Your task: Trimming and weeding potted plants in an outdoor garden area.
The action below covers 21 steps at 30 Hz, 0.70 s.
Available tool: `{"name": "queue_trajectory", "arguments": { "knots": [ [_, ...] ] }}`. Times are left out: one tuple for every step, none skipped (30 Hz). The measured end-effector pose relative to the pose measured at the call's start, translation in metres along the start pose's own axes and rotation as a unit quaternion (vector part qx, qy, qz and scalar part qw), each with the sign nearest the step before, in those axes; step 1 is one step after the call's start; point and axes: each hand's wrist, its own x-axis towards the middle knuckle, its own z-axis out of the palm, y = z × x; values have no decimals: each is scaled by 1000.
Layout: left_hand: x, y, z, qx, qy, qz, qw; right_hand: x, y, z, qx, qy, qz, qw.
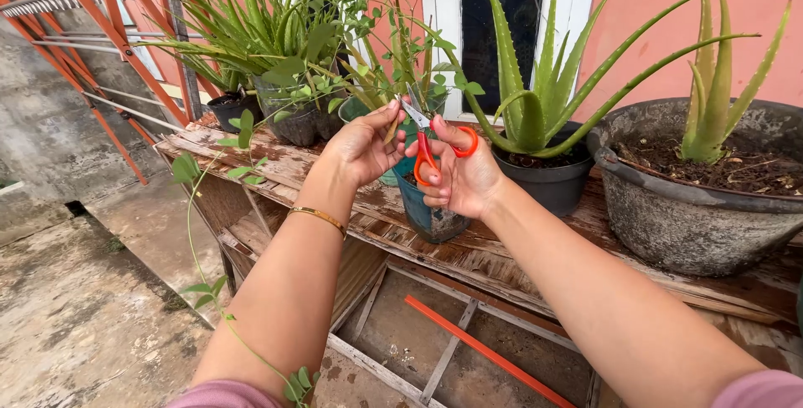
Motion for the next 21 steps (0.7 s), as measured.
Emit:
{"name": "queue_trajectory", "arguments": {
  "knots": [
    [-1,3,4,1,0,0,1000,1,1,0,0,0,0,1000],
    [-2,6,7,39,20,3,999,2,2,-1,-11,13,-1,1000],
    [-3,9,10,77,39,6,996,3,3,-2,-23,26,-1,999],
    [-8,13,19,76,40,6,996,3,3,-1,-23,26,0,999],
    [-14,17,27,116,69,41,990,4,3,1,-34,39,0,999],
    [-19,20,36,156,97,76,980,3,3,1,-44,53,-1,998],
    [-19,21,39,156,97,76,980,4,3,1,-44,54,-1,998],
    [-20,21,42,198,121,98,968,5,3,2,-54,58,-7,997],
    [-20,22,46,240,145,119,952,5,3,2,-64,63,-14,996],
    [-15,20,43,239,144,118,953,4,3,4,-64,65,-14,996],
    [-9,19,40,262,152,156,940,2,2,5,-71,70,-21,995],
    [-3,17,37,284,160,194,925,1,2,7,-78,75,-29,994],
    [0,18,34,284,159,193,926,-1,1,6,-78,77,-29,994],
    [3,18,31,275,184,202,922,-2,1,5,-70,63,-34,995],
    [6,19,28,265,208,210,918,-4,0,5,-63,48,-38,996],
    [4,20,29,265,208,210,918,-3,0,2,-63,49,-38,996],
    [2,21,30,242,210,184,929,-3,-1,0,-55,39,-37,997],
    [-1,23,31,218,212,158,939,-2,-1,-2,-48,28,-36,998],
    [0,23,31,218,212,158,939,-1,-2,-2,-48,28,-36,998],
    [-1,23,30,218,221,148,939,0,-3,-2,-53,32,-29,998],
    [-2,24,30,219,231,138,938,2,-3,-2,-59,36,-21,997]
  ]
}}
